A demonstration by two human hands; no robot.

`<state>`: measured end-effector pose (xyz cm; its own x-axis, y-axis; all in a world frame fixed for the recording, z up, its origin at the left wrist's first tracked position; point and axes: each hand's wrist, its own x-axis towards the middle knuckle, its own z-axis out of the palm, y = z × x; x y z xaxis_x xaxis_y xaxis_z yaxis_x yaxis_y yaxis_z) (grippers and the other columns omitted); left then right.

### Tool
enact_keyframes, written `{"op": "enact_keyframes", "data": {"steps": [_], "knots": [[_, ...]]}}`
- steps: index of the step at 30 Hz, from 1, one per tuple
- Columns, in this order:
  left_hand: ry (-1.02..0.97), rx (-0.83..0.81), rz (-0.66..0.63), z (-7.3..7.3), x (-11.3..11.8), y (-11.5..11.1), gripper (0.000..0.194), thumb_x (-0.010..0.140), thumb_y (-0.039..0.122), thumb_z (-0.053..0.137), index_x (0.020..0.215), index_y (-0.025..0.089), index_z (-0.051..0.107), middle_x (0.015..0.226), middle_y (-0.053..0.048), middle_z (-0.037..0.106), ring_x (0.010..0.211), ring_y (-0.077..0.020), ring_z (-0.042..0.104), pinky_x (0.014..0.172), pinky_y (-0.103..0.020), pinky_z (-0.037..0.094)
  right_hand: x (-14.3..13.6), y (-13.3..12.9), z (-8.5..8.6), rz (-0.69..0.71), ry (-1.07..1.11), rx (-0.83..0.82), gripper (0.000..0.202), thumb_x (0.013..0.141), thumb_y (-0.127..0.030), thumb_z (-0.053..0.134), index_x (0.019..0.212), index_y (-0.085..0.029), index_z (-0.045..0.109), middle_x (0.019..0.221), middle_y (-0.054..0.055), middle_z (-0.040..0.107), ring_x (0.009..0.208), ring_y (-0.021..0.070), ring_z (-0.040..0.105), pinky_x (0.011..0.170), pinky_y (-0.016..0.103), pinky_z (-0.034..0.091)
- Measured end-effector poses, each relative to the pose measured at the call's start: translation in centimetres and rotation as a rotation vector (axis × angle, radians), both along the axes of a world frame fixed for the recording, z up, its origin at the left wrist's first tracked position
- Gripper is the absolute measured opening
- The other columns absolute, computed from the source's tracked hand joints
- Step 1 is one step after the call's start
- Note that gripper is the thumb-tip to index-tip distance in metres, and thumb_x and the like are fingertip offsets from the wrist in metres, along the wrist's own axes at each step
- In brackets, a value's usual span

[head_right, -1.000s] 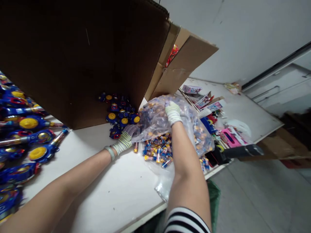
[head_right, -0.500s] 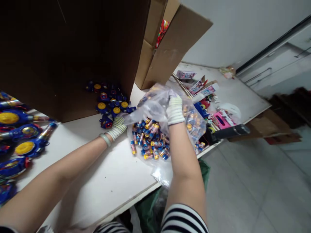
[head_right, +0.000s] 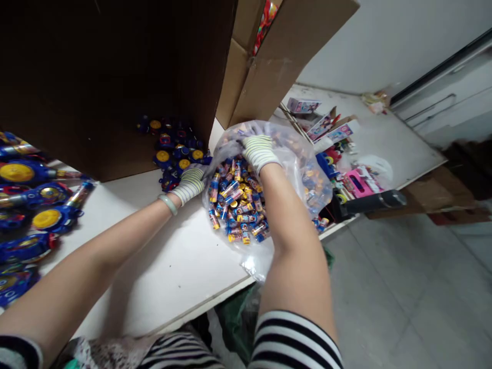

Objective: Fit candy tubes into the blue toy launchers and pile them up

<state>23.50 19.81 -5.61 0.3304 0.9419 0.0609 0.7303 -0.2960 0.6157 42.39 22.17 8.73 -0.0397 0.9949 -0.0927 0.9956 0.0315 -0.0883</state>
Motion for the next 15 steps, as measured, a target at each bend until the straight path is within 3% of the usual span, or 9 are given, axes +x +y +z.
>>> {"op": "enact_keyframes", "data": {"steps": [3,6,9,11,13,15], "knots": [[0.106,0.112,-0.005,0.2,-0.8,-0.7,0.057,0.093,0.027,0.058,0.147,0.011,0.049,0.140,-0.019,0.056,0.129,-0.0350,0.052,0.114,-0.046,0.040,2.5,3.2,-0.5,-0.186,0.031,-0.061,0.043,0.104,-0.021,0.038,0.122,0.006,0.066,0.123,0.022,0.068,0.117,0.0243,0.063,0.105,0.043,0.045],[0.126,0.260,-0.063,0.8,-2.0,-1.6,0.051,0.093,0.025,0.058,0.142,0.011,0.054,0.148,-0.018,0.049,0.137,-0.0345,0.044,0.118,-0.045,0.035,2.5,2.0,-0.2,-0.207,0.047,0.101,0.039,0.103,-0.024,0.045,0.128,-0.002,0.065,0.125,0.019,0.068,0.116,0.0265,0.064,0.106,0.047,0.046],[0.117,0.291,-0.156,1.9,-2.8,-2.9,0.035,0.099,0.031,0.049,0.128,0.017,0.064,0.137,-0.015,0.059,0.127,-0.0322,0.053,0.111,-0.044,0.042,0.4,-4.5,-0.3,-0.022,0.086,0.356,0.042,0.101,-0.027,0.047,0.139,-0.012,0.059,0.134,0.015,0.064,0.123,0.0259,0.060,0.112,0.051,0.041],[0.166,0.195,-0.169,2.8,-2.5,-3.4,0.036,0.102,0.035,0.044,0.121,0.015,0.067,0.122,-0.016,0.066,0.112,-0.0313,0.063,0.100,-0.043,0.050,-1.6,-10.6,-1.3,0.153,0.142,0.391,0.042,0.102,-0.029,0.044,0.139,-0.019,0.060,0.134,0.010,0.066,0.124,0.0237,0.060,0.113,0.046,0.042],[0.214,0.040,-0.113,3.5,-1.7,-3.3,0.040,0.101,0.039,0.047,0.122,0.012,0.066,0.116,-0.018,0.069,0.104,-0.0319,0.067,0.094,-0.042,0.054,-3.6,-16.5,-3.4,0.219,0.194,0.230,0.039,0.102,-0.030,0.042,0.130,-0.020,0.067,0.123,0.008,0.072,0.115,0.0215,0.066,0.106,0.038,0.049],[0.204,-0.093,-0.033,3.8,-0.5,-2.6,0.042,0.100,0.039,0.051,0.122,0.006,0.066,0.114,-0.022,0.069,0.107,-0.0348,0.068,0.096,-0.044,0.053,-5.4,-21.2,-6.2,0.144,0.170,0.024,0.041,0.102,-0.030,0.041,0.130,-0.018,0.068,0.121,0.010,0.073,0.111,0.0228,0.068,0.102,0.036,0.051]]}}
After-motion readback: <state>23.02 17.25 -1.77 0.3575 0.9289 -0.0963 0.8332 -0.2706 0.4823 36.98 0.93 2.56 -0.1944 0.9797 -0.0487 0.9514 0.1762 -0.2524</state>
